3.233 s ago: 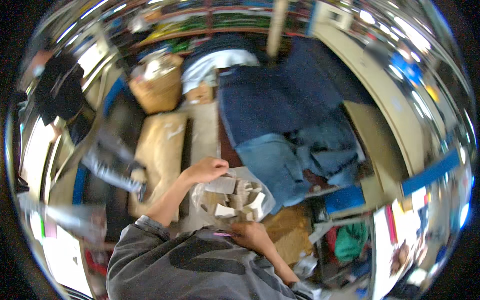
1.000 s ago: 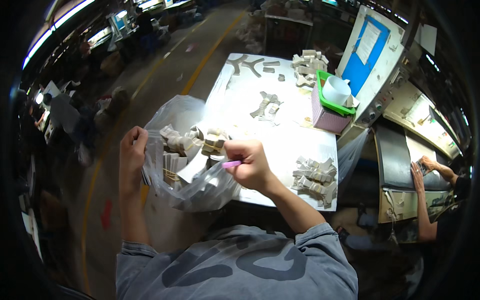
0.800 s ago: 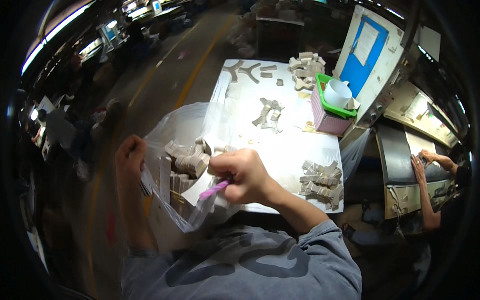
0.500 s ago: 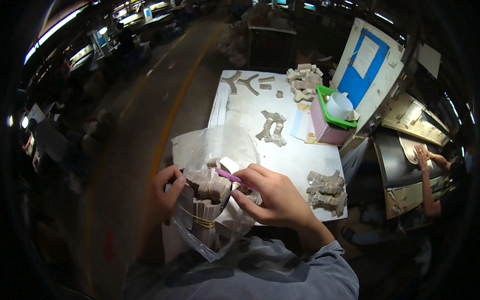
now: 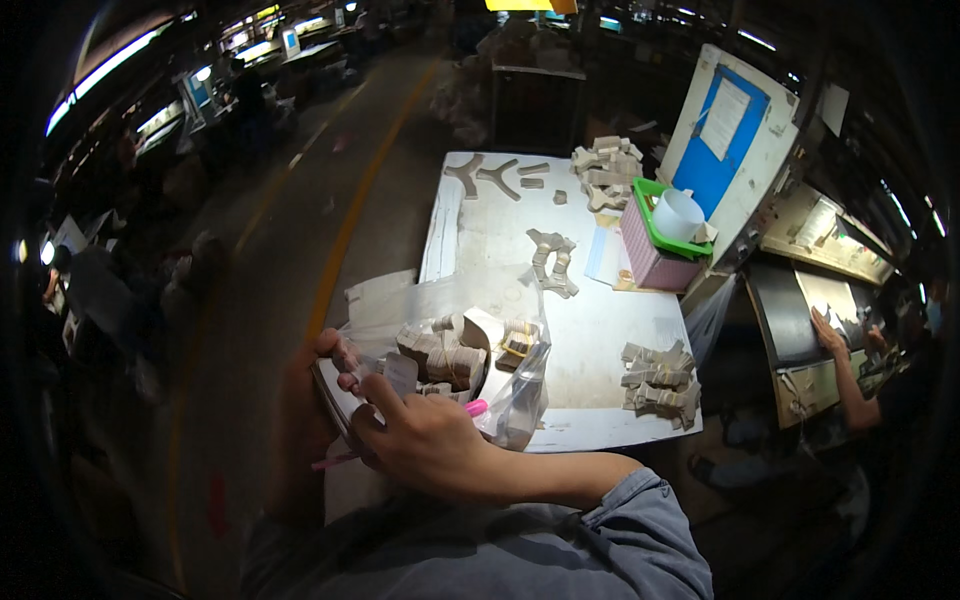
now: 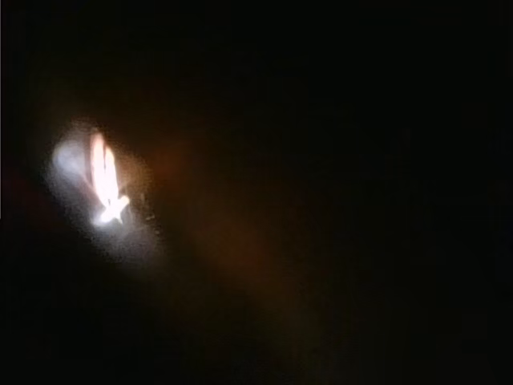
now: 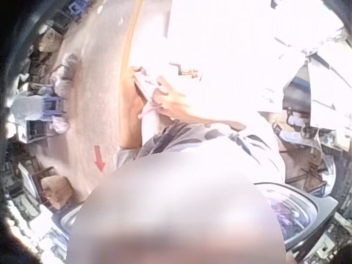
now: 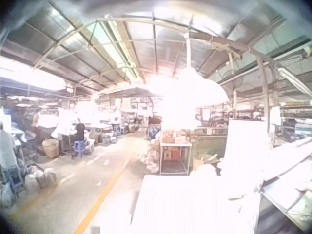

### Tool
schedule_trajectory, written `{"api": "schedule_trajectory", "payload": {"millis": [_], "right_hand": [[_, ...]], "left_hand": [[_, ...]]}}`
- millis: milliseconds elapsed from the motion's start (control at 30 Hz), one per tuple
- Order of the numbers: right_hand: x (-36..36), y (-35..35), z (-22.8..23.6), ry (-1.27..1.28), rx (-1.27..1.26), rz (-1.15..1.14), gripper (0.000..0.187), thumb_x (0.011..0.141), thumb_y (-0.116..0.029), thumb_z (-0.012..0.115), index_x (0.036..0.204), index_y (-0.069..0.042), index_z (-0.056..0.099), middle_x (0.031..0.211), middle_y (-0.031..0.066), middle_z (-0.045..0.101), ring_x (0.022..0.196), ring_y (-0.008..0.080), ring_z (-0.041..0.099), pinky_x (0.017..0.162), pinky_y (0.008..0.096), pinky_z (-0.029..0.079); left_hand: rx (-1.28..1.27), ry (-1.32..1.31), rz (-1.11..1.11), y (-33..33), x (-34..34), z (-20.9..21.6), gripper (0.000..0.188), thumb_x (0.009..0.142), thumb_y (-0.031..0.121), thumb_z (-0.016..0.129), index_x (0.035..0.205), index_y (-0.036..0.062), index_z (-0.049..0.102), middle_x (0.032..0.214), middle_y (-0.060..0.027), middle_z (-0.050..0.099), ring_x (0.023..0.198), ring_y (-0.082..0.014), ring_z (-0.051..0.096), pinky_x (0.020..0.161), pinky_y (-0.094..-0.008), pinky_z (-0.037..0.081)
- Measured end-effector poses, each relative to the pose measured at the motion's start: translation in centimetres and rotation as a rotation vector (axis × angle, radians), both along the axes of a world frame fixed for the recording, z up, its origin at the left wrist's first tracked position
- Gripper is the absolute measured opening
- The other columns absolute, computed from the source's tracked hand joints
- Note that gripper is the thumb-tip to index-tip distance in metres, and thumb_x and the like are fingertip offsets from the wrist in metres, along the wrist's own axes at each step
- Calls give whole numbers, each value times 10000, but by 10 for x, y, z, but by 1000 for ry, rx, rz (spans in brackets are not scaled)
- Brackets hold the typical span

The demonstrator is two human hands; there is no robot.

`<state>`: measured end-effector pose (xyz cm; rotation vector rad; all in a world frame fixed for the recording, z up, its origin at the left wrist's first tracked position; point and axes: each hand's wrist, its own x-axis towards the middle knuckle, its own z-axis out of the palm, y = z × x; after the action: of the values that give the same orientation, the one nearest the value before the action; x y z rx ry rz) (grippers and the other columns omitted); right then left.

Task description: The person picks up small beige rectangular items from a table and places them into a clear plastic bag. They then tie the bag closed using a pink twist tie and continue adding more items to the bag.

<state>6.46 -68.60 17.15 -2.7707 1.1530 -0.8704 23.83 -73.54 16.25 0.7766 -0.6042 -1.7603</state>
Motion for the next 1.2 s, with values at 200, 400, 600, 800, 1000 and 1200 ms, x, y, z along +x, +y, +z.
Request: {"api": "schedule_trajectory", "payload": {"millis": [200,400,600,800,1000,1200], "right_hand": [[-89,10,9,-570,-18,-35,212,823,-147,772,983,-27,701,979,110,623,705,203,642,599,327,516],[-214,-18,-121,-1045,216,-696,268,1032,-220,611,1008,35,692,825,28,632,730,90,541,639,291,460],[-197,-1,-323,-582,699,-1125,476,953,-417,680,1010,55,691,698,163,683,732,345,715,695,406,542],[-196,4,-292,-305,597,-1132,596,929,-439,665,1195,86,570,1112,356,633,983,521,653,866,522,539],[-215,-19,-295,-231,411,-1015,454,935,-264,651,1285,5,545,1150,291,569,920,492,644,828,532,542],[-204,-26,-236,-316,325,-773,320,965,-294,654,996,25,647,966,211,631,719,385,626,694,430,531]], "left_hand": [[69,-142,47,10,6,-10,160,965,255,570,876,126,535,761,9,531,594,-76,500,573,-250,449],[-316,-621,42,17,-3,-29,122,1000,165,490,904,94,513,775,33,460,699,-47,394,584,-243,321],[-533,-896,226,23,-28,-41,163,1025,104,414,881,56,473,762,33,390,702,-62,329,609,-262,299],[-540,-903,188,11,-17,-43,174,1029,119,416,873,61,466,777,25,383,733,-68,339,640,-267,293],[-561,-934,148,2,-13,-40,198,1046,153,432,873,64,468,773,36,376,726,-56,331,632,-259,280],[-539,-1059,86,9,-14,-28,222,1010,121,581,815,51,502,678,58,416,635,-26,351,550,-257,261]]}}
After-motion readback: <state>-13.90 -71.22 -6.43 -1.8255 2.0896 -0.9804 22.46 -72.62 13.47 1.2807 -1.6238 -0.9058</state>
